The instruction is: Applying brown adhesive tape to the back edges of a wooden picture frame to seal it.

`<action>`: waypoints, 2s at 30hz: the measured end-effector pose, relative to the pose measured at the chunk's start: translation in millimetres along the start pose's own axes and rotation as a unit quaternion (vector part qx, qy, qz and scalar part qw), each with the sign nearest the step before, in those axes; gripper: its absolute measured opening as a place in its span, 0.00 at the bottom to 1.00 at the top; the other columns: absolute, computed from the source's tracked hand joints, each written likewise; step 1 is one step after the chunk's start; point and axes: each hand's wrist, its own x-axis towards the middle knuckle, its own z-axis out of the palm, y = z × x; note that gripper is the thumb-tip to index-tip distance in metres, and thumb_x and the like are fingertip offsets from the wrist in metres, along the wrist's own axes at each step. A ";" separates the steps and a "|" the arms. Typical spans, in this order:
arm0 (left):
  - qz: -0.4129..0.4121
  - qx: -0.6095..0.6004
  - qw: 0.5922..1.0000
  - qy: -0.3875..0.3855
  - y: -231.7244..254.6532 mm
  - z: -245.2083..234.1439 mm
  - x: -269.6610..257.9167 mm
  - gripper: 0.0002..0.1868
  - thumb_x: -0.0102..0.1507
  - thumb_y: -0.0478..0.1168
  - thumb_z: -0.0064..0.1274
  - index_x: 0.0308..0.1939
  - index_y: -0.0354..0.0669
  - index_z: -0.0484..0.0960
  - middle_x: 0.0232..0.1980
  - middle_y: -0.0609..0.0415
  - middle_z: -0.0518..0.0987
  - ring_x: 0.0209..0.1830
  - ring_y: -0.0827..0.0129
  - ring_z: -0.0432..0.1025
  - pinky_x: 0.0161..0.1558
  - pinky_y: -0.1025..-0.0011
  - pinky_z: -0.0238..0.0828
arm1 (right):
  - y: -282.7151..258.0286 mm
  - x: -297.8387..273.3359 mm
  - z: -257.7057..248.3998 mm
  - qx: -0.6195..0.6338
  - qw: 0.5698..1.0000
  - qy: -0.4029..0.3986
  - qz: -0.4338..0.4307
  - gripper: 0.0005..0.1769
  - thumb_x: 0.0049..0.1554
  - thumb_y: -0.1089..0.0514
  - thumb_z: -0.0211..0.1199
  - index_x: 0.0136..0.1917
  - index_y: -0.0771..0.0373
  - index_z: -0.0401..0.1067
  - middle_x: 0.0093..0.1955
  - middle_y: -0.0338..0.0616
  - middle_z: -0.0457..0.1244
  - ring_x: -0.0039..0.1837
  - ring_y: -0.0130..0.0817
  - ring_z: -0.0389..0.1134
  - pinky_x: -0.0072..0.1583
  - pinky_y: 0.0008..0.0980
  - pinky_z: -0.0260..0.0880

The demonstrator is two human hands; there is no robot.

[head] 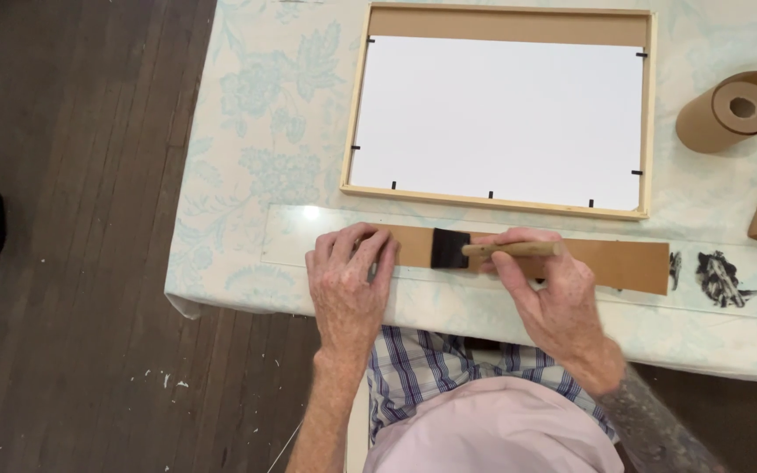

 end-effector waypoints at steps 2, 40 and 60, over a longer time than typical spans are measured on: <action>0.004 0.014 1.000 0.005 -0.4 1.3 0.2 0.07 0.63 0.44 0.65 0.44 0.55 0.89 0.45 0.60 0.83 0.50 0.71 0.73 0.47 0.70 0.68 | 8.7 -4.1 -9.8 -0.001 1.000 0.002 -0.003 0.08 0.63 0.61 0.60 0.54 0.66 0.69 0.48 0.51 0.74 0.45 0.39 0.78 0.47 0.35 0.81; 0.044 0.034 0.998 -0.024 -5.1 0.6 6.5 0.12 0.64 0.47 0.63 0.49 0.47 0.85 0.51 0.54 0.82 0.48 0.62 0.70 0.42 0.64 0.66 | -11.9 11.7 -30.4 -0.134 0.983 -0.110 -0.062 0.10 0.61 0.58 0.64 0.56 0.62 0.75 0.52 0.42 0.73 0.50 0.31 0.73 0.60 0.34 0.70; 0.147 0.037 0.988 0.008 64.9 -7.8 4.8 0.10 0.64 0.29 0.59 0.46 0.43 0.78 0.44 0.50 0.81 0.42 0.62 0.74 0.50 0.67 0.72 | -3.0 -44.4 -211.1 -0.147 0.971 0.134 0.131 0.07 0.81 0.69 0.38 0.68 0.76 0.54 0.60 0.69 0.65 0.57 0.53 0.70 0.60 0.38 0.70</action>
